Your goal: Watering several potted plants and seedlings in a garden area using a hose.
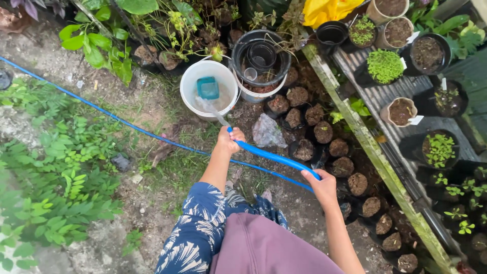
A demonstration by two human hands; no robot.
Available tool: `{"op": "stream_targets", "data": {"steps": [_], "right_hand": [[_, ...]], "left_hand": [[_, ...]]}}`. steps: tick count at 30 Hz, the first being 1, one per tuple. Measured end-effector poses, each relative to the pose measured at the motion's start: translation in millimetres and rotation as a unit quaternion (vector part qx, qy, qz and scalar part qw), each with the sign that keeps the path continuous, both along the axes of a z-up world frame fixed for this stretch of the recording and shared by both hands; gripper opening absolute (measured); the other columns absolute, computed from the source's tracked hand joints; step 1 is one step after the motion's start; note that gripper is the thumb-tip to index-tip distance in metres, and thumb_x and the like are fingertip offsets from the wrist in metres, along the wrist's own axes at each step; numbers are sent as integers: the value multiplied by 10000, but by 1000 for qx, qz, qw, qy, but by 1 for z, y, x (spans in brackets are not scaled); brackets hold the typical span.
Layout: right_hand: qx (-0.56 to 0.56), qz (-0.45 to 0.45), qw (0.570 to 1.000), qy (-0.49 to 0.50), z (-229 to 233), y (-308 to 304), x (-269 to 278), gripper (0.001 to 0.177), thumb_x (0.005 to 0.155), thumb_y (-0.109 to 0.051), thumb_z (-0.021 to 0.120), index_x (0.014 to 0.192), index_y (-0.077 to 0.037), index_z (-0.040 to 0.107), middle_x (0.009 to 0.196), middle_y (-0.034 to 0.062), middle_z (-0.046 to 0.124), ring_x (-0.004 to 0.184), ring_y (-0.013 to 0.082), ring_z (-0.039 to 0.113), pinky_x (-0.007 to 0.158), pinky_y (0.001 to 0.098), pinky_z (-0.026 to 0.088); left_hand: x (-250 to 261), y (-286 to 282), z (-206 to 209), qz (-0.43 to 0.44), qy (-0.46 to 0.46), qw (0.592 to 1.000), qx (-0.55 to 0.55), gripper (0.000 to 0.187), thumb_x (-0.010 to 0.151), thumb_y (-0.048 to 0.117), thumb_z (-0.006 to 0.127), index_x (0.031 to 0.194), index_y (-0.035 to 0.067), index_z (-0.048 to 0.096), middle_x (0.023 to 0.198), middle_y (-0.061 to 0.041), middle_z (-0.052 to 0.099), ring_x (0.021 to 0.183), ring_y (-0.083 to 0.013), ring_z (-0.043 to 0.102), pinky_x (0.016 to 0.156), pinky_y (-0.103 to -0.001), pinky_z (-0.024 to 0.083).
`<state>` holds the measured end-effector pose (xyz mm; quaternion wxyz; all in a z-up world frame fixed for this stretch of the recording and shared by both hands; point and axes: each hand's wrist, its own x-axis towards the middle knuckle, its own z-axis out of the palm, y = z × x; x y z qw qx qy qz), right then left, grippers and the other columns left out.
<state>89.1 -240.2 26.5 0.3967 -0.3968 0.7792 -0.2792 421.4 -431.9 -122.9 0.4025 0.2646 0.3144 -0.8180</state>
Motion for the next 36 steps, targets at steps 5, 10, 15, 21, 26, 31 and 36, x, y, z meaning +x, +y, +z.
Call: {"op": "stream_targets", "data": {"steps": [5, 10, 15, 21, 26, 31, 36], "right_hand": [[-20, -7, 1000, 1, -2, -23, 14, 304, 813, -287, 854, 856, 0, 764, 693, -25, 612, 636, 62, 508, 567, 261, 434], [-42, -5, 999, 9, 0, -38, 27, 272, 807, -253, 858, 865, -5, 761, 704, -28, 616, 645, 58, 511, 578, 251, 433], [-35, -11, 999, 9, 11, -46, 45, 274, 801, -250, 864, 869, -6, 759, 702, -32, 614, 644, 55, 511, 577, 248, 430], [-12, -15, 1000, 4, 18, -59, 65, 300, 776, -268, 881, 873, -11, 762, 692, -29, 610, 624, 61, 502, 558, 253, 420], [-3, -3, 1000, 1, 35, -79, 85, 309, 761, -278, 887, 878, -19, 767, 681, -22, 619, 614, 67, 520, 548, 261, 428], [-7, 13, 1000, 0, 32, -87, 93, 319, 758, -281, 892, 873, -13, 764, 680, -17, 615, 623, 68, 524, 551, 265, 434], [-15, 2, 1000, 8, 34, -81, 91, 329, 749, -281, 895, 886, -17, 755, 686, -30, 621, 625, 60, 530, 554, 256, 442]], "left_hand": [[11, -26, -22, -84, 82, 993, -2, 253, 899, 280, 378, 705, 132, 448, 470, 65, 316, 381, -91, 315, 411, -280, 272], [21, -39, -19, -116, 101, 988, 18, 238, 888, 267, 398, 715, 112, 453, 473, 61, 314, 382, -93, 316, 407, -279, 271], [36, -39, -18, -110, 121, 986, 41, 227, 886, 254, 405, 718, 108, 450, 474, 58, 314, 386, -91, 319, 399, -270, 265], [59, -38, -33, -103, 109, 987, 64, 235, 898, 237, 404, 703, 115, 451, 467, 51, 321, 382, -96, 319, 396, -272, 267], [82, -37, -38, -88, 103, 989, 64, 252, 924, 202, 385, 689, 123, 428, 475, 43, 324, 386, -104, 315, 402, -275, 264], [97, -38, -18, -74, 80, 991, 76, 240, 912, 208, 388, 691, 118, 415, 475, 43, 326, 382, -97, 311, 391, -262, 257], [90, -46, -36, -93, 109, 988, 59, 238, 930, 182, 367, 702, 123, 405, 485, 41, 328, 394, -99, 312, 400, -265, 259]]}}
